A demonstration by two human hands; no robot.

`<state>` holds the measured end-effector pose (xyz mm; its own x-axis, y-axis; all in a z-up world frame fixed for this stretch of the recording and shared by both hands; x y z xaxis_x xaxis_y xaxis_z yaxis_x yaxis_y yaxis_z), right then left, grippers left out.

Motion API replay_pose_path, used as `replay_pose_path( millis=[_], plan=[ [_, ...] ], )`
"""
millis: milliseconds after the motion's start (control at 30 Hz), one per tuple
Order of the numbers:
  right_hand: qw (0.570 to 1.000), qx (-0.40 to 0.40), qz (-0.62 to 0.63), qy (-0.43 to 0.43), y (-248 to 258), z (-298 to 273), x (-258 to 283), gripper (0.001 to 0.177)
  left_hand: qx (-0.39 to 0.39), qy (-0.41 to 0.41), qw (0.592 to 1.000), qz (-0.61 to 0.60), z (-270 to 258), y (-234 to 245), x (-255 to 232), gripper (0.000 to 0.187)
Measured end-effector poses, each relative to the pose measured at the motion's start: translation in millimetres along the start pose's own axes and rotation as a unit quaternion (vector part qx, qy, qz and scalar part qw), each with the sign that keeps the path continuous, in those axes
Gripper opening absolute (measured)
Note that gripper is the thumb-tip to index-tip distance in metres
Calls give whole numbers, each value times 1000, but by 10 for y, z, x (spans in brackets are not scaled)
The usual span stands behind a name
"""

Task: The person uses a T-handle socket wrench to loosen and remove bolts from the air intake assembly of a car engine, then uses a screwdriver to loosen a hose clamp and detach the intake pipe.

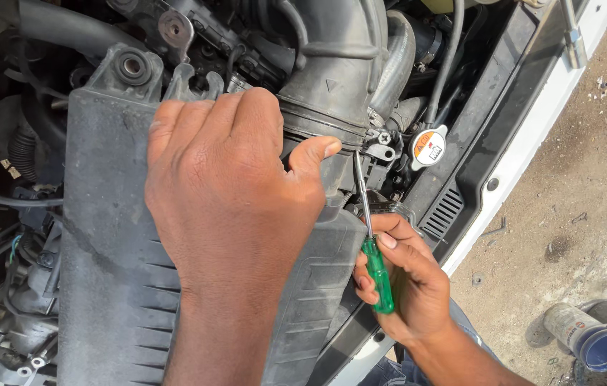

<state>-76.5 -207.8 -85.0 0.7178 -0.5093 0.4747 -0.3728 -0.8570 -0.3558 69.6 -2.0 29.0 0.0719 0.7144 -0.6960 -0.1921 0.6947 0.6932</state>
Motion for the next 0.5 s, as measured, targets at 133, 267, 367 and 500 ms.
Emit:
replay_pose_path(
  millis=[133,267,367,500],
  plan=[
    [994,37,-84,56,-16,-194,105,35,19,5,1000,-5,-31,-49,-1,54],
    [969,-69,-225,76,-24,-310,166,45,42,9,999,-18,-57,-83,54,49],
    [930,-118,-330,106,-48,-290,231,46,56,2,998,-25,-23,-104,104,40],
    [897,-121,-397,151,-24,-311,298,47,50,12,998,-31,-50,-135,114,33]
  ],
)
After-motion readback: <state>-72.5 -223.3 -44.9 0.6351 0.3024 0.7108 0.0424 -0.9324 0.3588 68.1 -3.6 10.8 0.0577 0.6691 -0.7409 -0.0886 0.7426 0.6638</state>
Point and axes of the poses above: each hand's wrist, its own z-axis towards the middle knuckle, its own y-axis out of the back of the hand, x = y × z, the point moved 7 cm from there along z, towards the middle knuckle, and after that the axes turned 10 degrees about -z, right-handed, at the moved point
